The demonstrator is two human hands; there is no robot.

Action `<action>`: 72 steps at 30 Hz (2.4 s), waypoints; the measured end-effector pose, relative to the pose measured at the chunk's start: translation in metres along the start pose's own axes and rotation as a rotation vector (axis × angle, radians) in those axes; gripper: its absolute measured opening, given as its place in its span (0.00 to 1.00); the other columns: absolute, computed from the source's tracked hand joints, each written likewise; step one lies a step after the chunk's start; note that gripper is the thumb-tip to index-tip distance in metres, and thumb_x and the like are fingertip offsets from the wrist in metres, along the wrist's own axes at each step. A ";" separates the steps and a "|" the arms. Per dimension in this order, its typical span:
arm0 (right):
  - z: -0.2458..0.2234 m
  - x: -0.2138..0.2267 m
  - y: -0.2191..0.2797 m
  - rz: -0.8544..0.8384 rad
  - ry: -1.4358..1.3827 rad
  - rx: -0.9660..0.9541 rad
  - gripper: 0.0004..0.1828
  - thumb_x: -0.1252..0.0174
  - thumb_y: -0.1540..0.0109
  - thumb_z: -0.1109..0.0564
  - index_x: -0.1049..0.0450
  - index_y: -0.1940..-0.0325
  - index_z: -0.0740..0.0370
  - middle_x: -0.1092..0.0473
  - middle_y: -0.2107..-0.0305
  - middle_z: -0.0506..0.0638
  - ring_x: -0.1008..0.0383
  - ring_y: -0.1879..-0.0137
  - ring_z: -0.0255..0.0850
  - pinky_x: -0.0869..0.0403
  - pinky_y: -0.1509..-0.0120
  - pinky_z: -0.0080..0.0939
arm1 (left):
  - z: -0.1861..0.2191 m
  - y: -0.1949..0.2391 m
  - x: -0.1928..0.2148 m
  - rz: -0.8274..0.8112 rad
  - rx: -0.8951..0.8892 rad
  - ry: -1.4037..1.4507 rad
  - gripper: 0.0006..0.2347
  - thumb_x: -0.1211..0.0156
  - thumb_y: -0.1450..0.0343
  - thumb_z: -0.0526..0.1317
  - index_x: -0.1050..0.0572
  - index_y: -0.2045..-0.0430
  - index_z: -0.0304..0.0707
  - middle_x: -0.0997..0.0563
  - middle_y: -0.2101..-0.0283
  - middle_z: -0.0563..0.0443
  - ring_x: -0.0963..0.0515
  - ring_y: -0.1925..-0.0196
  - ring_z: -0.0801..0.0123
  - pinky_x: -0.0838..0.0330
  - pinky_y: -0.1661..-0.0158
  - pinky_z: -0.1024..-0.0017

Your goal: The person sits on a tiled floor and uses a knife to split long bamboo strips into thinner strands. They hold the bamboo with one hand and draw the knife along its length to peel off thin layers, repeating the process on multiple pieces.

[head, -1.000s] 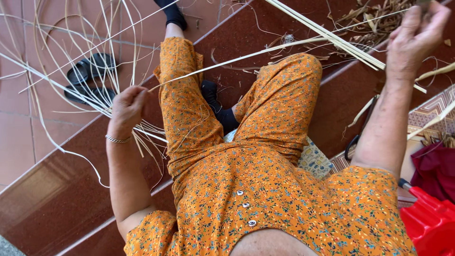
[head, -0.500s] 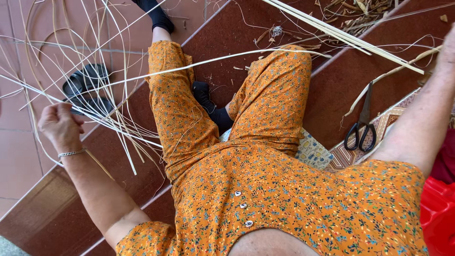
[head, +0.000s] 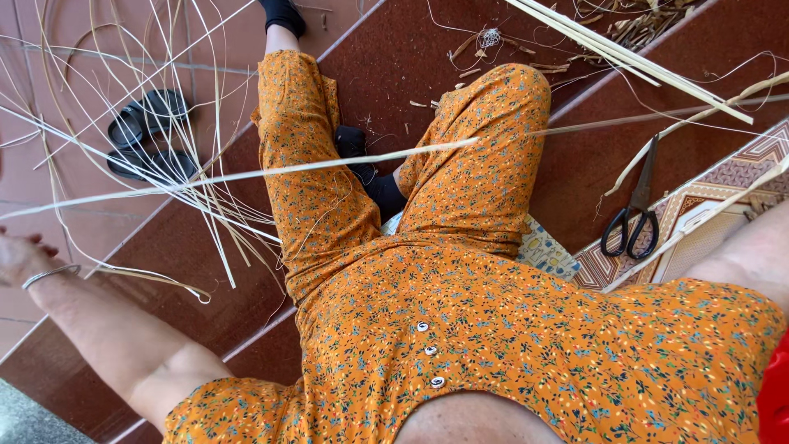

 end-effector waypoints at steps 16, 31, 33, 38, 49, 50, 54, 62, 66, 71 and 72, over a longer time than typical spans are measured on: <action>0.019 -0.055 0.025 -0.286 -0.213 0.011 0.11 0.47 0.19 0.57 0.33 0.35 0.66 0.28 0.70 0.54 0.37 0.77 0.31 0.36 0.74 0.30 | 0.008 -0.012 0.046 -0.146 -0.164 0.504 0.04 0.45 0.13 0.34 0.24 0.52 0.34 0.28 0.74 0.54 0.33 0.79 0.75 0.40 0.79 0.75; -0.220 -0.184 0.185 -1.008 -0.453 0.585 0.25 0.42 0.29 0.59 0.33 0.27 0.62 0.29 0.35 0.58 0.36 0.74 0.24 0.35 0.73 0.27 | 0.098 0.232 0.004 -0.649 -1.088 -0.059 0.06 0.34 0.28 0.35 0.22 0.60 0.42 0.24 0.64 0.51 0.23 0.60 0.59 0.31 0.59 0.63; -0.233 -0.205 0.205 -1.345 -0.518 0.374 0.26 0.41 0.33 0.56 0.32 0.30 0.60 0.24 0.45 0.53 0.38 0.76 0.19 0.37 0.77 0.22 | 0.093 0.233 0.007 -0.660 -1.081 -0.051 0.06 0.34 0.28 0.36 0.22 0.60 0.42 0.24 0.64 0.52 0.23 0.59 0.60 0.33 0.58 0.63; -0.228 -0.216 0.222 -1.411 -0.117 0.536 0.17 0.39 0.34 0.62 0.26 0.42 0.68 0.21 0.67 0.53 0.34 0.73 0.23 0.36 0.72 0.24 | 0.068 0.212 0.016 -0.561 -0.969 -0.035 0.05 0.34 0.26 0.38 0.22 0.60 0.42 0.23 0.63 0.53 0.23 0.57 0.60 0.34 0.54 0.63; -0.220 -0.199 0.211 -1.455 -0.241 0.365 0.14 0.42 0.35 0.64 0.27 0.45 0.70 0.22 0.70 0.52 0.40 0.81 0.24 0.42 0.81 0.24 | -0.063 0.213 -0.045 -0.392 0.167 0.749 0.30 0.52 0.22 0.66 0.26 0.55 0.30 0.22 0.58 0.36 0.22 0.58 0.61 0.24 0.55 0.67; -0.221 -0.199 0.211 -1.472 -0.208 0.361 0.14 0.42 0.35 0.63 0.27 0.45 0.69 0.22 0.70 0.52 0.40 0.81 0.23 0.42 0.81 0.24 | -0.063 0.213 -0.050 -0.526 0.284 0.963 0.34 0.55 0.26 0.69 0.28 0.48 0.31 0.22 0.54 0.35 0.20 0.55 0.60 0.22 0.53 0.66; -0.217 -0.203 0.221 -1.577 -0.100 0.399 0.16 0.40 0.37 0.63 0.25 0.45 0.66 0.21 0.71 0.49 0.42 0.79 0.22 0.43 0.78 0.23 | -0.050 0.191 -0.041 -0.588 0.489 1.513 0.41 0.56 0.38 0.74 0.39 0.41 0.40 0.20 0.45 0.36 0.17 0.47 0.54 0.21 0.46 0.58; -0.214 -0.214 0.242 -1.537 0.029 0.621 0.17 0.39 0.37 0.62 0.23 0.44 0.64 0.21 0.74 0.45 0.31 0.71 0.26 0.33 0.68 0.28 | -0.072 0.141 0.017 -0.437 0.222 1.294 0.28 0.45 0.19 0.59 0.38 0.40 0.29 0.21 0.49 0.37 0.20 0.47 0.54 0.27 0.42 0.54; -0.218 -0.220 0.256 -1.657 -0.039 0.587 0.16 0.39 0.37 0.61 0.24 0.45 0.63 0.19 0.73 0.45 0.19 0.66 0.29 0.22 0.60 0.31 | -0.070 0.170 -0.020 -0.735 0.413 1.086 0.36 0.59 0.25 0.68 0.31 0.41 0.27 0.15 0.54 0.35 0.16 0.53 0.54 0.22 0.46 0.56; -0.221 -0.228 0.265 -1.611 0.109 0.712 0.15 0.37 0.39 0.59 0.24 0.47 0.62 0.19 0.72 0.47 0.19 0.66 0.32 0.23 0.61 0.35 | -0.047 0.169 -0.044 -0.663 0.420 1.486 0.30 0.58 0.26 0.62 0.36 0.39 0.37 0.19 0.46 0.36 0.17 0.48 0.52 0.24 0.41 0.51; -0.220 -0.226 0.264 -1.589 0.120 0.741 0.16 0.38 0.39 0.59 0.25 0.46 0.62 0.19 0.71 0.47 0.18 0.65 0.33 0.22 0.60 0.35 | -0.048 0.158 -0.035 -0.534 0.384 1.538 0.27 0.58 0.24 0.58 0.36 0.37 0.37 0.20 0.46 0.36 0.17 0.49 0.52 0.24 0.42 0.50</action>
Point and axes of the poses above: each hand's wrist, its own y-axis away from the middle knuckle, its own x-axis out of the back of the hand, z = x × y, the point moved 1 cm from there along -y, towards the middle knuckle
